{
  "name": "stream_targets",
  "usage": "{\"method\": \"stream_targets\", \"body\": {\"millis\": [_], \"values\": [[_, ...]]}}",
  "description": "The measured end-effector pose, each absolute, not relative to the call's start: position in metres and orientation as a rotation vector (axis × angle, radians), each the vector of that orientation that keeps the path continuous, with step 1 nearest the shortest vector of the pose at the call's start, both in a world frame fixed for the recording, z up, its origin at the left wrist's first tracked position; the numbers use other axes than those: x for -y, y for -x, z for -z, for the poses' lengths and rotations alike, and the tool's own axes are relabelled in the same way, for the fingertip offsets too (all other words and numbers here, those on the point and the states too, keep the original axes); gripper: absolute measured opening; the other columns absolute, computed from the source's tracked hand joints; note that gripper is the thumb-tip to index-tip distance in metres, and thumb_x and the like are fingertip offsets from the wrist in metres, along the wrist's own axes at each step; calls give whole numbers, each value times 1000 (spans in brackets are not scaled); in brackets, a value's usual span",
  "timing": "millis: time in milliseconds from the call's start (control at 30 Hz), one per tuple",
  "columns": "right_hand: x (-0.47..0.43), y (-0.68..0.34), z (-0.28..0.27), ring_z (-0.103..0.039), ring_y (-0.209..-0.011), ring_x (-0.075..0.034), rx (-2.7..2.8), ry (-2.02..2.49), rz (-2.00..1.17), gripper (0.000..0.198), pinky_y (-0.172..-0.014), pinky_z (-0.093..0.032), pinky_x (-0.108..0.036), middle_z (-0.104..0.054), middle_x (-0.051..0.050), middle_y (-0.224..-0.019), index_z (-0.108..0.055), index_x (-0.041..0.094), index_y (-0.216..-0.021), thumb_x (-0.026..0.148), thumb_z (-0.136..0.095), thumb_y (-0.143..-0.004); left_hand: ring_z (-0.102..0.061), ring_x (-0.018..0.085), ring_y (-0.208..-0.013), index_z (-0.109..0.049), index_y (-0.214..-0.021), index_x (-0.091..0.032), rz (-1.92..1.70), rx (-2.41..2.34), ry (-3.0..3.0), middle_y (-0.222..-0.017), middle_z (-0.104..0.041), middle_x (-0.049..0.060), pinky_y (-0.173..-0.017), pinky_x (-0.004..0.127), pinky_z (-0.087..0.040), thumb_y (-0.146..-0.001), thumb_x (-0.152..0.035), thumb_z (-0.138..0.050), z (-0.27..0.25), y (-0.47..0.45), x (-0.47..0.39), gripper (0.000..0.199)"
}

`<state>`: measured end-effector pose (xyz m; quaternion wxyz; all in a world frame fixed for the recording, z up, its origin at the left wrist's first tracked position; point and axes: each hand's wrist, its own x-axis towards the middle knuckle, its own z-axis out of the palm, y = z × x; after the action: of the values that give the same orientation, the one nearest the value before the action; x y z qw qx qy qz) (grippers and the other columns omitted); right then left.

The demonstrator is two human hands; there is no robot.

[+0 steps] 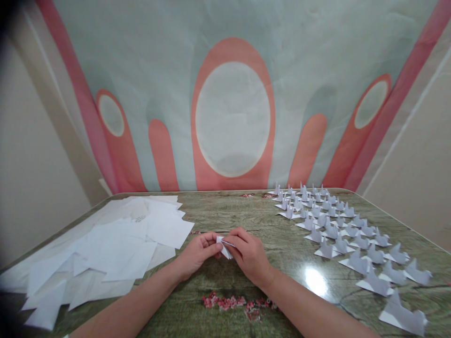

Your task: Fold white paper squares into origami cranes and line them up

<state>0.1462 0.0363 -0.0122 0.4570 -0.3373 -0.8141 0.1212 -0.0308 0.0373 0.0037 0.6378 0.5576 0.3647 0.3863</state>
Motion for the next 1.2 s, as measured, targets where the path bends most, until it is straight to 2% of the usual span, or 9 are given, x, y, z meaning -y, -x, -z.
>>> {"method": "stream_targets", "body": {"millis": [200, 400, 533, 600, 767, 1000, 1200], "values": [[-40, -148, 14, -55, -78, -15, 2027, 796, -294, 20, -67, -46, -27, -57, -5, -87, -63, 22, -99, 21, -48, -86, -58, 13, -63, -60, -83, -11, -961, -935, -1187, -72, -65, 4, -59, 22, -41, -63, -44, -71, 2, 33, -43, 39], [-40, -149, 15, -54, -77, -15, 2105, 803, -215, 18, -67, -44, -28, -59, -5, -86, -63, 22, -97, 20, -49, -85, -58, 13, -72, -50, -97, -16, -1061, -859, -1192, -81, -62, 3, -63, 23, -45, -69, -32, -69, 7, 31, -44, 37], [-44, -147, 14, -54, -82, -16, 2036, 840, -388, 13, -72, -45, -29, -57, -5, -88, -64, 21, -87, 21, -52, -84, -57, 14, -79, -53, -88, -15, -1059, -853, -1322, -83, -60, 3, -74, 27, -45, -70, -27, -68, 9, 29, -42, 26], [-47, -147, 14, -55, -84, -16, 1987, 828, -525, 11, -75, -45, -29, -58, -5, -89, -64, 21, -85, 21, -54, -83, -57, 14, -79, -53, -87, -15, -1058, -891, -1324, -84, -60, 3, -77, 29, -44, -68, -25, -69, 10, 29, -42, 27], [-51, -148, 14, -56, -79, -15, 1904, 816, -744, 8, -75, -45, -28, -59, -3, -82, -64, 20, -81, 22, -57, -81, -57, 14, -77, -55, -82, -14, -1066, -957, -1288, -80, -61, 3, -77, 29, -44, -64, -27, -73, 12, 30, -43, 29], [-53, -148, 16, -55, -73, -14, 1806, 923, -836, 10, -69, -43, -27, -58, -2, -77, -65, 20, -72, 26, -60, -77, -57, 13, -74, -60, -85, -12, -988, -898, -1282, -79, -63, 3, -75, 27, -44, -72, -36, -65, 7, 30, -43, 28], [-51, -148, 13, -55, -76, -14, 1827, 909, -899, 10, -71, -42, -27, -58, -2, -80, -68, 20, -74, 26, -61, -77, -56, 13, -74, -58, -80, -12, -1030, -944, -1322, -77, -62, 3, -72, 26, -43, -69, -34, -69, 6, 29, -41, 27]]}}
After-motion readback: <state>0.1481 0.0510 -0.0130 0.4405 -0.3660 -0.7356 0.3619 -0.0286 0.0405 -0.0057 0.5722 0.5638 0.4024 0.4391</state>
